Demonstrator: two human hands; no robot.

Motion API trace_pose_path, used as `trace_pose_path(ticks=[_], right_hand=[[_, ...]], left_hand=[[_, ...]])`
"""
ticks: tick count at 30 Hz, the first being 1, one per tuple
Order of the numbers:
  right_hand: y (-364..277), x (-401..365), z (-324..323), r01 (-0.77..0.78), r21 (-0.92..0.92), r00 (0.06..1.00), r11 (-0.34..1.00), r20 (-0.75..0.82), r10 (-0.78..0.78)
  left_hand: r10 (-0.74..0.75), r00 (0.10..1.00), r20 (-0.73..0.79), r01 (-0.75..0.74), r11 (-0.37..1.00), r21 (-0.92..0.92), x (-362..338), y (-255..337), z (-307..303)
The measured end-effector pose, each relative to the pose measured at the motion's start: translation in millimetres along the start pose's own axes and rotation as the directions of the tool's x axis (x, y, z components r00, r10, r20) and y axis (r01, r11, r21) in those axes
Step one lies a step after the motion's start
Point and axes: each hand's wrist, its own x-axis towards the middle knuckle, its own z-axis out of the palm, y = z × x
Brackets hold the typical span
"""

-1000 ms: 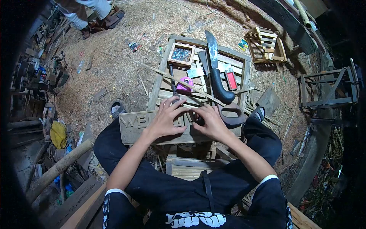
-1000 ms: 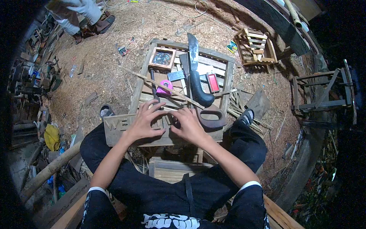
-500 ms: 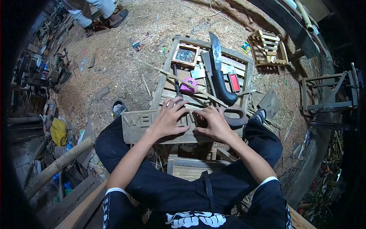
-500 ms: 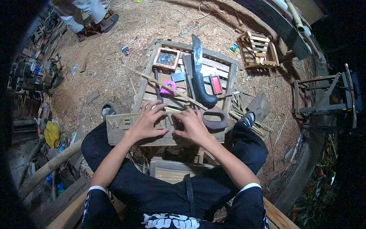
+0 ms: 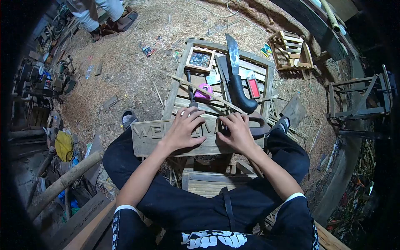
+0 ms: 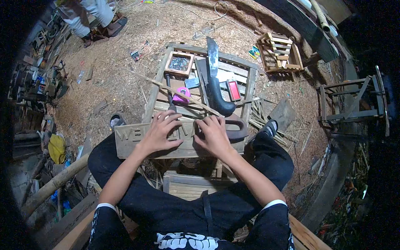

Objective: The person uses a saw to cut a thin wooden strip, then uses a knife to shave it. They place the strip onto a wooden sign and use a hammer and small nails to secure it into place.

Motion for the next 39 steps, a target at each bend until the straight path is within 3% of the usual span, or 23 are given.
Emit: trace_pose_path(ticks=[9, 24, 39], right_hand=[[0, 6, 4, 0.031, -0.021, 0.998, 0.999, -0.059, -0.032], [-1, 9, 2, -0.012, -0.027, 1.000, 1.000, 0.017, 0.013], [1, 9, 8, -0.021, 0.026, 0.999, 0.999, -0.031, 0.022]], left_hand=[[0.002, 1.000, 0.001, -0.002, 1.000, 0.002, 3, 1, 0], [0.012, 1.000, 0.018, -0.012, 1.000, 0.008, 0, -1, 1], [0.002, 0.999, 0.033, -0.002, 1.000, -0.005, 2, -1, -5]])
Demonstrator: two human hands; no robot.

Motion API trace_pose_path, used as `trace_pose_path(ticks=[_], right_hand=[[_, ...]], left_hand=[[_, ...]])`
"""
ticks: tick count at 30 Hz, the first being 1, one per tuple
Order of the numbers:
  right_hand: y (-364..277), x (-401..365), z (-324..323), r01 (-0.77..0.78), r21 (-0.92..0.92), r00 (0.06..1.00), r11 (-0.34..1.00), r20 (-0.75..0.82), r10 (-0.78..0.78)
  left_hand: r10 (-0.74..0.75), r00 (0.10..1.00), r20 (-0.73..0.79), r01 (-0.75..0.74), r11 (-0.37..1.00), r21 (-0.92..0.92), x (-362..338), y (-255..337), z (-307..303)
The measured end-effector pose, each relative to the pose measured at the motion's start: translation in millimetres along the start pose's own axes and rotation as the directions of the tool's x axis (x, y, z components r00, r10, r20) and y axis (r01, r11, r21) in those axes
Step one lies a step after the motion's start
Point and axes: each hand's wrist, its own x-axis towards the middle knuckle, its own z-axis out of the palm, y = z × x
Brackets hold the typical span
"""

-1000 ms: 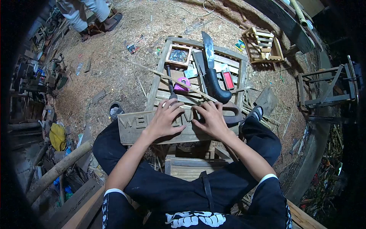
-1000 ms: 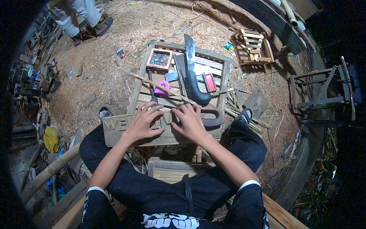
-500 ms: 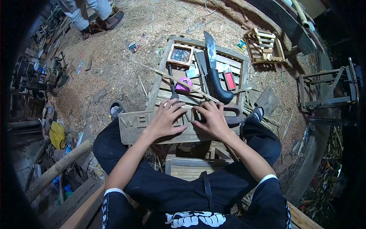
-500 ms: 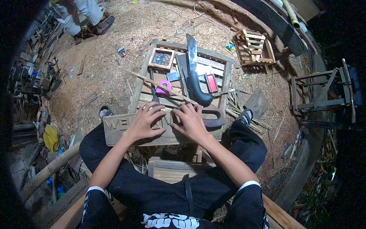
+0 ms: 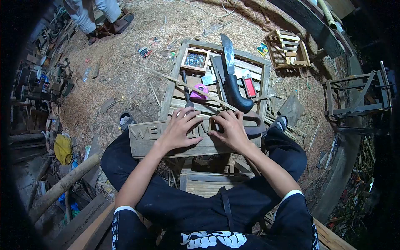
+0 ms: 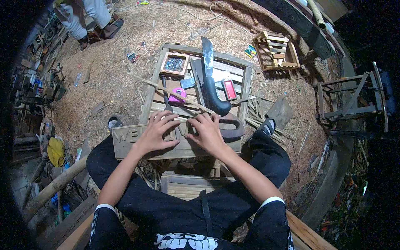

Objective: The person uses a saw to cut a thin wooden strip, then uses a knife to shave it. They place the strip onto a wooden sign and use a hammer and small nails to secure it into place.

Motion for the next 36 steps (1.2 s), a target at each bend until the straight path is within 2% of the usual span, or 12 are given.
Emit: trace_pose_path(ticks=[6, 13, 19, 22, 24, 33, 36], right_hand=[[-2, -1, 3, 0.007, -0.009, 0.999, 1.000, -0.051, -0.008], [-4, 0, -2, 0.025, -0.001, 1.000, 1.000, 0.005, -0.025], [-9, -1, 2, 0.081, -0.089, 0.996, 0.993, -0.032, -0.084], [-7, -1, 2, 0.029, -0.030, 0.998, 0.999, -0.062, -0.030], [-7, 0, 0, -0.052, -0.002, 0.999, 0.999, -0.003, 0.052], [-10, -1, -2, -0.029, -0.020, 0.998, 0.999, -0.058, 0.028], [-10, -2, -5, -0.024, -0.018, 1.000, 1.000, -0.019, 0.024]], left_hand=[[0.020, 1.000, -0.007, -0.020, 1.000, 0.005, -1, -5, -3], [0.025, 0.999, -0.037, -0.024, 0.999, 0.027, -1, -7, -2], [0.010, 0.999, -0.042, -0.009, 1.000, 0.029, -1, -4, 2], [0.022, 0.999, -0.049, -0.021, 0.999, 0.031, -1, -5, 1], [0.017, 0.999, -0.038, -0.016, 1.000, 0.022, 0, -5, 1], [0.016, 0.999, -0.032, -0.015, 0.999, 0.030, -1, -5, 1], [0.000, 1.000, -0.015, 0.000, 1.000, 0.018, -2, -4, 0]])
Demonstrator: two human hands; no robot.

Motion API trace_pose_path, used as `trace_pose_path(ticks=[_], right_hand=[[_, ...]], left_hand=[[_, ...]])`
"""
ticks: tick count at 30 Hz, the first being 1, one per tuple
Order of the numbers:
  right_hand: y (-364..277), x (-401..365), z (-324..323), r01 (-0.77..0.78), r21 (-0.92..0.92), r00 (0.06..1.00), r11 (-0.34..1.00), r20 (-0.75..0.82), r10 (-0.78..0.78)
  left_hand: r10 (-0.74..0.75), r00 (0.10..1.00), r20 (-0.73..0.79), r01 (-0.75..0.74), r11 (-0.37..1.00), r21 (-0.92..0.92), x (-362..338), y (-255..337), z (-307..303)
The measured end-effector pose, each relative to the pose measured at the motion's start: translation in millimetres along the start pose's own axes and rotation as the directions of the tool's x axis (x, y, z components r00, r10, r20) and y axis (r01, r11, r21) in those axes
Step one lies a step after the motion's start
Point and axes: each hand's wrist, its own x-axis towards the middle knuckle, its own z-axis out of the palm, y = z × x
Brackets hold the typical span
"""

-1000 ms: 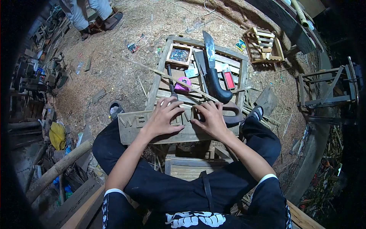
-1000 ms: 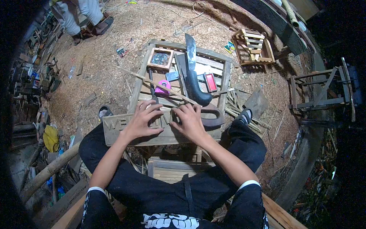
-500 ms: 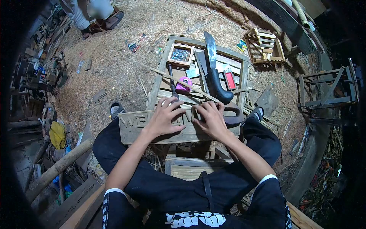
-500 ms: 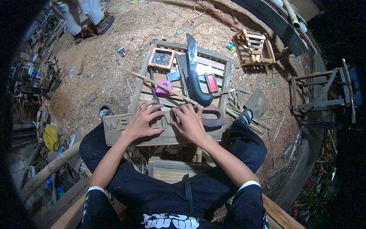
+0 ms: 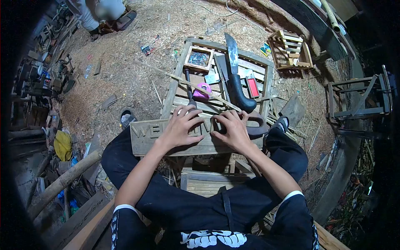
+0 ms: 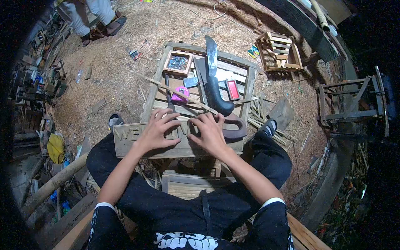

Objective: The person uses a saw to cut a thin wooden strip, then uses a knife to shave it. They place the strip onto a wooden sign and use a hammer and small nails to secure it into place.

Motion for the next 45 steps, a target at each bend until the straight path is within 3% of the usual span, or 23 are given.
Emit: trace_pose_path(ticks=[7, 13, 25, 28, 35, 38, 40, 42, 45], right_hand=[[4, -1, 10, -0.016, 0.005, 0.999, 1.000, -0.036, 0.016], [1, 0, -4, -0.028, 0.021, 0.999, 0.999, 0.043, 0.027], [6, -1, 5, -0.037, 0.006, 0.999, 0.999, 0.005, 0.037], [2, -1, 2, -0.060, -0.041, 0.996, 0.997, -0.065, 0.057], [3, -3, 8, 0.054, -0.002, 0.998, 0.999, -0.026, -0.054], [1, -4, 6, 0.111, -0.119, 0.992, 0.987, -0.043, -0.117], [3, -5, 6, 0.172, -0.065, 0.985, 0.983, 0.040, -0.169], [5, -3, 5, 0.229, -0.087, 0.973, 0.969, 0.019, -0.228], [4, -1, 5, 0.299, -0.117, 0.953, 0.947, -0.024, -0.303]], left_hand=[[0.010, 1.000, 0.004, -0.010, 1.000, 0.004, 1, -2, 3], [0.030, 1.000, -0.008, -0.030, 1.000, 0.008, 1, -1, 0], [0.047, 0.999, -0.013, -0.046, 0.998, 0.033, 2, 6, 3], [0.044, 0.999, -0.020, -0.044, 0.999, 0.013, 1, 7, 5], [0.046, 0.999, -0.029, -0.045, 0.999, 0.022, -1, 5, 10], [0.062, 0.998, -0.031, -0.061, 0.998, 0.028, -1, 7, 13], [0.074, 0.997, -0.033, -0.073, 0.997, 0.030, 0, 11, 10], [-0.008, 0.998, -0.065, 0.008, 1.000, -0.002, 0, 15, 6], [-0.007, 0.994, -0.113, 0.011, 0.999, 0.031, -2, 6, 2]])
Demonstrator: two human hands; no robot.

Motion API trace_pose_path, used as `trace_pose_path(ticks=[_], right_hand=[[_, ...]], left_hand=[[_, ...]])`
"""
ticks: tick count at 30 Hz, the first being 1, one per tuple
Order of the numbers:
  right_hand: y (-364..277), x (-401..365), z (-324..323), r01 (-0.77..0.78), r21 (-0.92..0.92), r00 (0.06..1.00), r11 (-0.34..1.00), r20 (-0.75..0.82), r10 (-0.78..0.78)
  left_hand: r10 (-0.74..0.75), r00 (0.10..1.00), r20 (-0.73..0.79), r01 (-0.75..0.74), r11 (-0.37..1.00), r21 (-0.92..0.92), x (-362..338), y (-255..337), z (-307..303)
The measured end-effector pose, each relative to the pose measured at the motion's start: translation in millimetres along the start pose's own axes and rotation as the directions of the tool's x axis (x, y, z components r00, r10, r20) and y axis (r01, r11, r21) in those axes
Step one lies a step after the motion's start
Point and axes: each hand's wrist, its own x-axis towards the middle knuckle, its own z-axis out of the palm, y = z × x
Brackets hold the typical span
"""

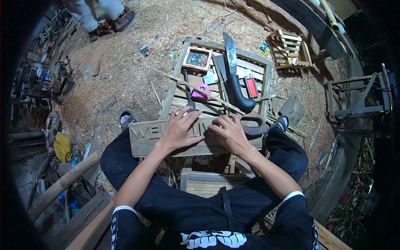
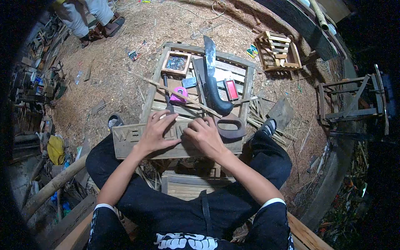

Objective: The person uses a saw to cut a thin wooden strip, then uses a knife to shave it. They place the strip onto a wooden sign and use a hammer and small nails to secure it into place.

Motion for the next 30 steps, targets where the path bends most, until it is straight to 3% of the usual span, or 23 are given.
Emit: trace_pose_path(ticks=[6, 8, 13, 14, 19, 30], right_hand=[[6, 6, -4, -0.068, 0.029, 0.996, 0.997, -0.050, 0.069], [11, 5, 3, -0.111, 0.069, 0.992, 0.991, -0.053, 0.115], [3, 5, 6, -0.110, 0.080, 0.990, 0.991, -0.077, 0.116], [1, 5, 5, -0.105, 0.074, 0.986, 0.992, -0.122, 0.113], [-4, 4, 11, -0.233, 0.117, 0.970, 0.966, -0.037, 0.238], [-2, 6, 3, -0.222, 0.098, 0.973, 0.970, -0.034, 0.226]], left_hand=[[-0.040, 0.999, 0.003, 0.039, 0.997, 0.063, -9, -18, -23], [-0.179, 0.983, 0.044, 0.177, 0.983, 0.040, -16, -23, -26], [-0.210, 0.976, 0.060, 0.209, 0.978, 0.021, -26, -17, -25], [-0.172, 0.984, 0.048, 0.171, 0.985, 0.030, -27, -17, -24], [-0.111, 0.994, 0.020, 0.111, 0.993, 0.040, -23, -13, -22], [-0.019, 0.999, 0.034, 0.018, 1.000, 0.010, -10, -8, -8]])
